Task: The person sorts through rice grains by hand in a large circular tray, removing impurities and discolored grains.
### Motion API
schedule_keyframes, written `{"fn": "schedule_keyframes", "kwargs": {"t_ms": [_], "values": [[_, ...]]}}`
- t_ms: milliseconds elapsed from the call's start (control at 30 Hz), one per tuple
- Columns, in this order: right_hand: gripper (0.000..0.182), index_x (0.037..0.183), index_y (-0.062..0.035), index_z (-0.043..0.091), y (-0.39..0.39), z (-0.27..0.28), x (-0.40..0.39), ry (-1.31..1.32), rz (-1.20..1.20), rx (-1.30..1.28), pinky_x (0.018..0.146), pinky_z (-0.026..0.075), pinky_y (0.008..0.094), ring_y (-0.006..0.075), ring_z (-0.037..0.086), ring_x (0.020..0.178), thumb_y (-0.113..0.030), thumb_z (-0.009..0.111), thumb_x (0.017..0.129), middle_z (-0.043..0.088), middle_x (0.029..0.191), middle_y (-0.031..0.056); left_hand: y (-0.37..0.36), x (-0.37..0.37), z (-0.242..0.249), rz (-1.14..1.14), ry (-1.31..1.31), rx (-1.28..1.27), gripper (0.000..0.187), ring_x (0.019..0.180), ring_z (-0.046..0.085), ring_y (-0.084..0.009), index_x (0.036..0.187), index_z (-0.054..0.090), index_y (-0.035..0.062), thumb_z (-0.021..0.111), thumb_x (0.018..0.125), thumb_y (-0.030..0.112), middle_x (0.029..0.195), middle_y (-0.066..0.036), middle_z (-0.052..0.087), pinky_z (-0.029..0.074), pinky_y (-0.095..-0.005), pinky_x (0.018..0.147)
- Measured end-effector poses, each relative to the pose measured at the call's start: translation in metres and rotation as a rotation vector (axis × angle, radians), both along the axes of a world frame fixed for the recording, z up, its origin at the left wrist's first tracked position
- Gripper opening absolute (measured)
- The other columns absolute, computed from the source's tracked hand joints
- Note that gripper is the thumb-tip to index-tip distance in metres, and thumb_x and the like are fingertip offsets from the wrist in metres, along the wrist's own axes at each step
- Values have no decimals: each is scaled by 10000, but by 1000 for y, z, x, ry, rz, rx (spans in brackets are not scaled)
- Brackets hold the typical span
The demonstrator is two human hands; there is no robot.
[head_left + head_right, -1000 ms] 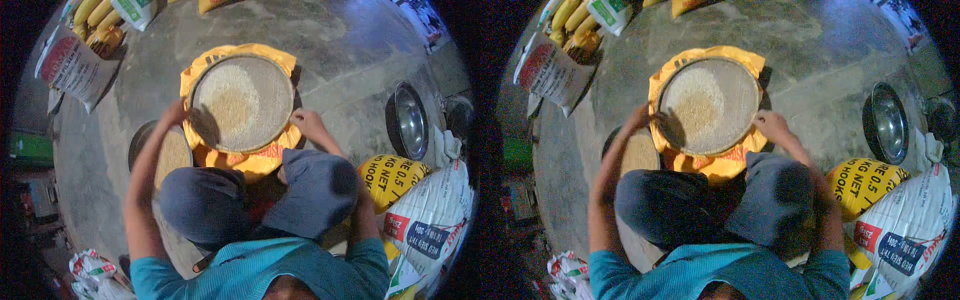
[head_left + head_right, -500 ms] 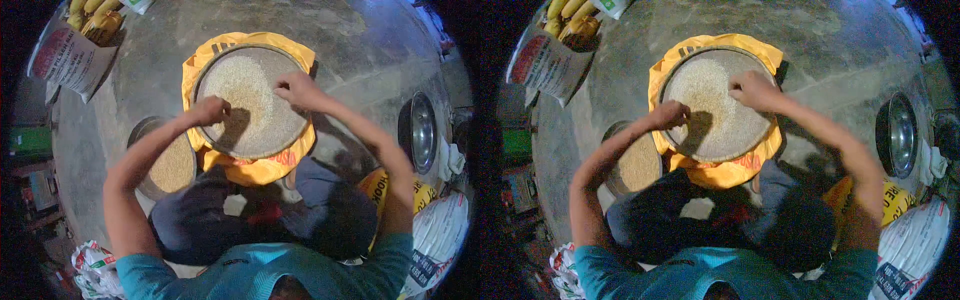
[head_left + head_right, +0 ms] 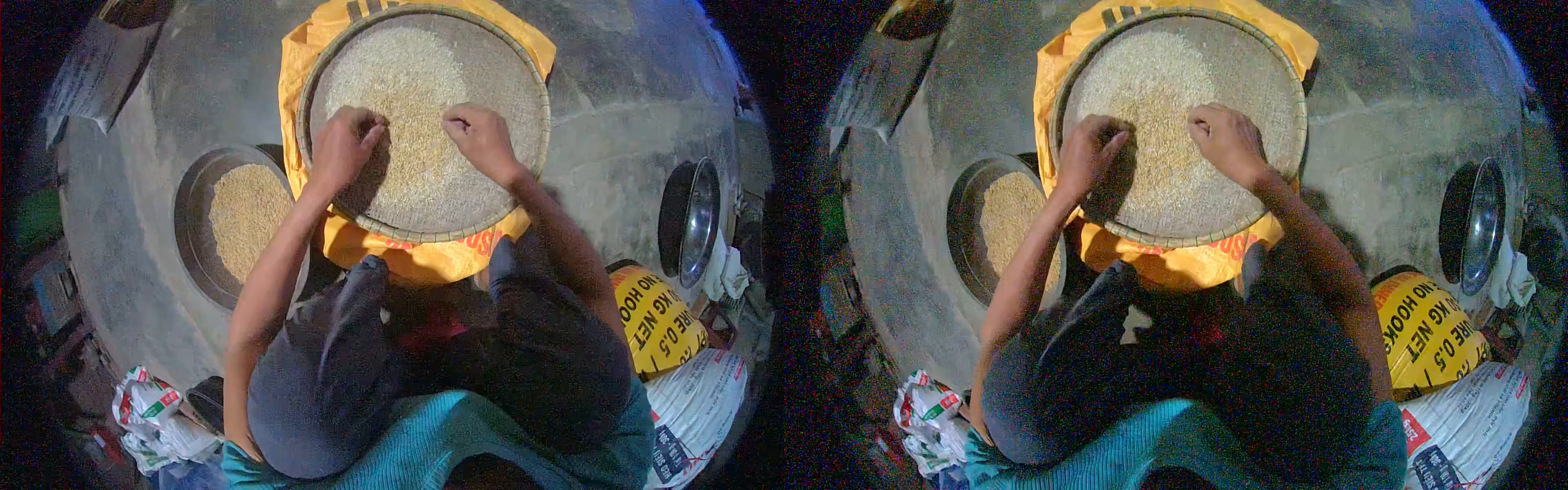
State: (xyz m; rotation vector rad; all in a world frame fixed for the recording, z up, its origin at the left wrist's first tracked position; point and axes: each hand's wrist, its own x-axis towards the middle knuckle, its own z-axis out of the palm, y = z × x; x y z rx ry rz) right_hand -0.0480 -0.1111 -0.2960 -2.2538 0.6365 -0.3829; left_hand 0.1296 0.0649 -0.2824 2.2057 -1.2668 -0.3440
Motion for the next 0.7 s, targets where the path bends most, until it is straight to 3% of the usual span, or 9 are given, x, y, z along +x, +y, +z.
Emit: {"fn": "schedule_keyframes", "kwargs": {"t_ms": [133,267,333,367,433,567,633,667,700], "values": [[129,896,-58,691,12,-3,3,-13,65,-187,656,496,354,268,651,731,-169,647,845,652,819,127,-8,-9,2,-36,44,-64,159,892,637,-334,968,702,115,691,840,208,946,-135,654,502,-426,761],[149,874,-48,686,12,-1,5,14,49,-190,657,502,336,237,654,728,-188,637,859,661,813,101,-16,-15,7,-48,17,-14,158,886,639,-327,965,698,122,692,838,217,939,-124,654,506,-424,743],[172,880,-20,669,8,-1,4,8,-106,184,613,489,311,181,631,686,-183,613,880,651,780,63,-21,-14,5,-54,10,-15,160,872,639,-322,962,693,127,693,837,226,928,-116,653,506,-418,730],[172,880,-20,669,1,2,2,13,-106,185,613,489,311,181,631,686,-183,613,880,651,780,63,-24,-14,5,-53,15,-14,160,872,639,-322,962,693,127,693,837,226,928,-116,653,506,-418,730],[161,916,6,648,-15,10,-4,-184,-115,1177,581,455,269,128,583,648,-145,610,876,618,728,28,-33,-15,5,-76,7,-49,160,851,640,-324,958,686,127,687,841,235,906,-113,645,506,-427,711],[182,845,-28,664,-17,10,-1,-197,-171,1124,566,475,256,111,598,622,-202,610,856,634,725,25,-45,-20,1,-83,-23,-24,178,835,641,-315,988,706,140,674,859,257,912,-119,642,505,-401,731],[169,899,-46,674,-11,9,6,23,-221,527,594,503,305,183,638,633,-195,605,857,671,733,70,-47,-22,-1,-104,-60,-42,169,824,642,-310,985,707,148,684,849,246,915,-110,645,504,-401,720],[169,899,-46,674,-10,7,8,24,-220,522,594,503,305,183,638,633,-195,605,857,671,733,70,-47,-22,-2,-102,-60,-46,169,824,642,-310,985,707,148,684,849,246,915,-110,645,504,-401,720],[161,910,-62,678,-10,4,10,18,-153,277,610,509,338,229,653,658,-197,610,853,676,746,94,-46,-22,-3,-112,-72,-57,165,811,643,-297,977,702,131,681,849,234,904,-114,646,504,-391,716]]}}
